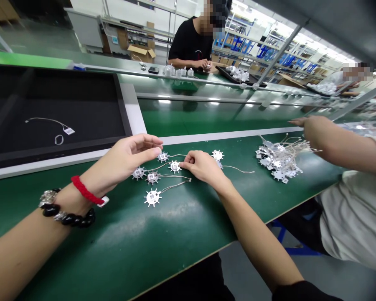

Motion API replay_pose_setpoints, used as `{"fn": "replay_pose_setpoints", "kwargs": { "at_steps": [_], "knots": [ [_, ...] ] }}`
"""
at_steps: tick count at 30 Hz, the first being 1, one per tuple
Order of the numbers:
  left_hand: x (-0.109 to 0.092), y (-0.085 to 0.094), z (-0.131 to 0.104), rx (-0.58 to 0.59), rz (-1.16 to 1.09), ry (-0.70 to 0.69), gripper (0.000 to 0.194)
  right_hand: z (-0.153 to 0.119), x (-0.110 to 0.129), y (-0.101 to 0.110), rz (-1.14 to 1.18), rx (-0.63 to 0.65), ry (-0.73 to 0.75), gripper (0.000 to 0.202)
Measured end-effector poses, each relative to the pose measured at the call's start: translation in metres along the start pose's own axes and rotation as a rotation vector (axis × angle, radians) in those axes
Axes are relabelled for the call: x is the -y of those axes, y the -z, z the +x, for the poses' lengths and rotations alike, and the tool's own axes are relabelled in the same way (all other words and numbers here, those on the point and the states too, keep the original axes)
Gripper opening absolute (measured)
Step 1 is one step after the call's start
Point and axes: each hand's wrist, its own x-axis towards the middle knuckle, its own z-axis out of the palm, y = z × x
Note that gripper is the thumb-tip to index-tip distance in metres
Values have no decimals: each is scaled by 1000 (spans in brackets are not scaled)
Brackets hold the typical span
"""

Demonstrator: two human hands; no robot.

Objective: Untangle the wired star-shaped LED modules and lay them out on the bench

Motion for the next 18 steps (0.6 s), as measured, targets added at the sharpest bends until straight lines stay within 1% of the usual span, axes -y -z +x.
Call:
{"fn": "replay_pose_setpoints", "kwargs": {
  "at_steps": [2, 4, 6, 7, 8, 10, 12, 15, 18],
  "knots": [
    [0, 0, 0, -11, 6, 4, 33, 0, -1, 5, -24, -57, 48, 22],
    [0, -1, 1, -27, 11, 2, 33, 1, -8, 17, -43, -160, 65, 24],
    [0, -1, 2, -39, 10, -9, 33, 1, -20, 34, -86, -317, 6, 29],
    [1, -1, 2, -42, 9, -11, 33, 0, -27, 43, -126, -396, -59, 31],
    [1, -1, 2, -44, 7, -12, 32, 0, -36, 51, -168, -432, -136, 31],
    [1, 0, 2, -42, -1, -10, 32, -1, -51, 64, -222, -397, -270, 30],
    [1, 0, 2, -40, -5, -5, 31, -2, -62, 70, -224, -307, -339, 28],
    [0, 0, 1, -43, 3, 10, 30, 0, -67, 66, -194, -220, -362, 26],
    [-1, -2, 2, -39, 0, 21, 30, 1, -65, 61, -160, -214, -356, 16]
  ]
}}
